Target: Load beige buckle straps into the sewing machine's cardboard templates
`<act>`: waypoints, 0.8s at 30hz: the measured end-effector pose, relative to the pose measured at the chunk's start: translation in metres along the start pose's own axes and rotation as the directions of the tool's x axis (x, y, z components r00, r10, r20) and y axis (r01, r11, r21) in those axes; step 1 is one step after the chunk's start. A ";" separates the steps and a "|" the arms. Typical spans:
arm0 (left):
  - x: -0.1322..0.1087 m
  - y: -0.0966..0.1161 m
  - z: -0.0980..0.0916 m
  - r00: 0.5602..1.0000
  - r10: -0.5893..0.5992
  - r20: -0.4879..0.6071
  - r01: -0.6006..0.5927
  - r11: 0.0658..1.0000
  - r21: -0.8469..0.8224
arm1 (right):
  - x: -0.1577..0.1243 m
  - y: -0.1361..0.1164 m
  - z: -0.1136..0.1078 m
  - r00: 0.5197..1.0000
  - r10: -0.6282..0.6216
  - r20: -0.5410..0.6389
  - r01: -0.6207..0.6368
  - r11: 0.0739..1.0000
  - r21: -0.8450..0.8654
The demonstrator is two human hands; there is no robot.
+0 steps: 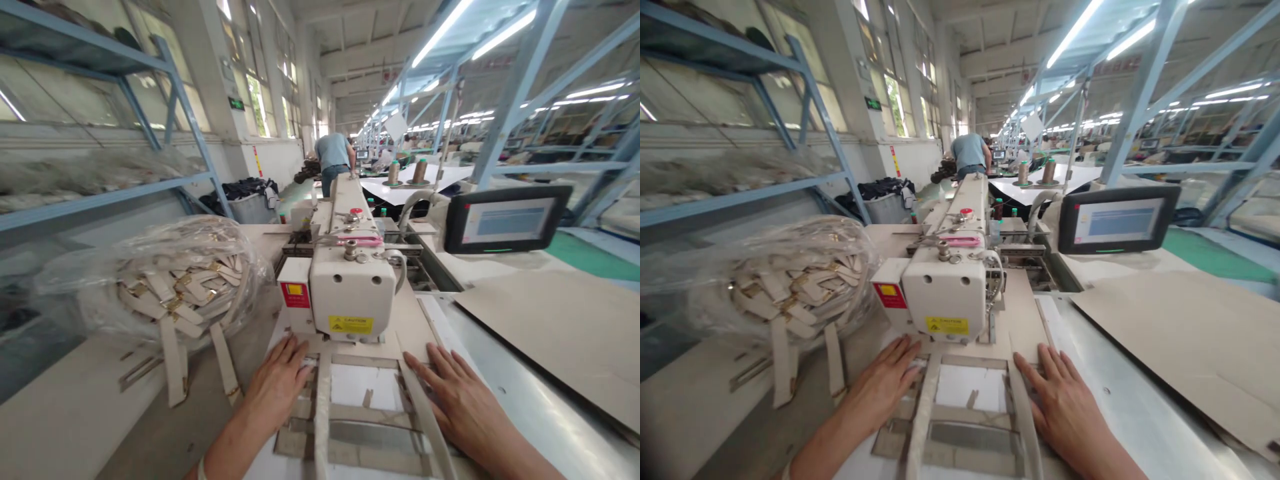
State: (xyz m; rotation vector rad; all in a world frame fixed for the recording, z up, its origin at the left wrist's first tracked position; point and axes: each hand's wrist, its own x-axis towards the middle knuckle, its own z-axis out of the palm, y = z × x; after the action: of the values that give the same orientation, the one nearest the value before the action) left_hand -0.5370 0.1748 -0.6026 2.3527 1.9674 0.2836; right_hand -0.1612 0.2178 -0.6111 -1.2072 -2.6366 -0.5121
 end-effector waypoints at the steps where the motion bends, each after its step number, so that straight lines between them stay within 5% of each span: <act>1: -0.003 0.001 0.000 1.000 -0.015 0.003 0.015 1.000 0.000 | -0.001 0.001 0.003 1.000 -0.002 -0.024 0.002 1.000 -0.004; 10: 0.003 0.008 -0.002 0.997 0.072 -0.020 -0.072 0.997 0.001 | 0.009 -0.006 0.002 0.993 -0.073 -0.093 0.069 0.997 -0.038; 16: 0.015 0.023 -0.032 0.981 0.102 0.164 -0.113 0.992 0.060 | 0.022 -0.014 -0.012 1.000 0.011 0.017 -0.012 1.000 0.029; 24: 0.005 0.021 -0.020 0.989 0.059 0.139 -0.052 0.997 -0.053 | 0.019 -0.017 -0.020 0.991 0.062 0.116 -0.070 0.995 0.068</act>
State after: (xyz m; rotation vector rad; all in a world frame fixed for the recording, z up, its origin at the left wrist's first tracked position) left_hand -0.5195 0.1742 -0.5789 2.3300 1.8143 0.1626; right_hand -0.1860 0.2131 -0.5907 -1.3337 -2.6727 -0.3439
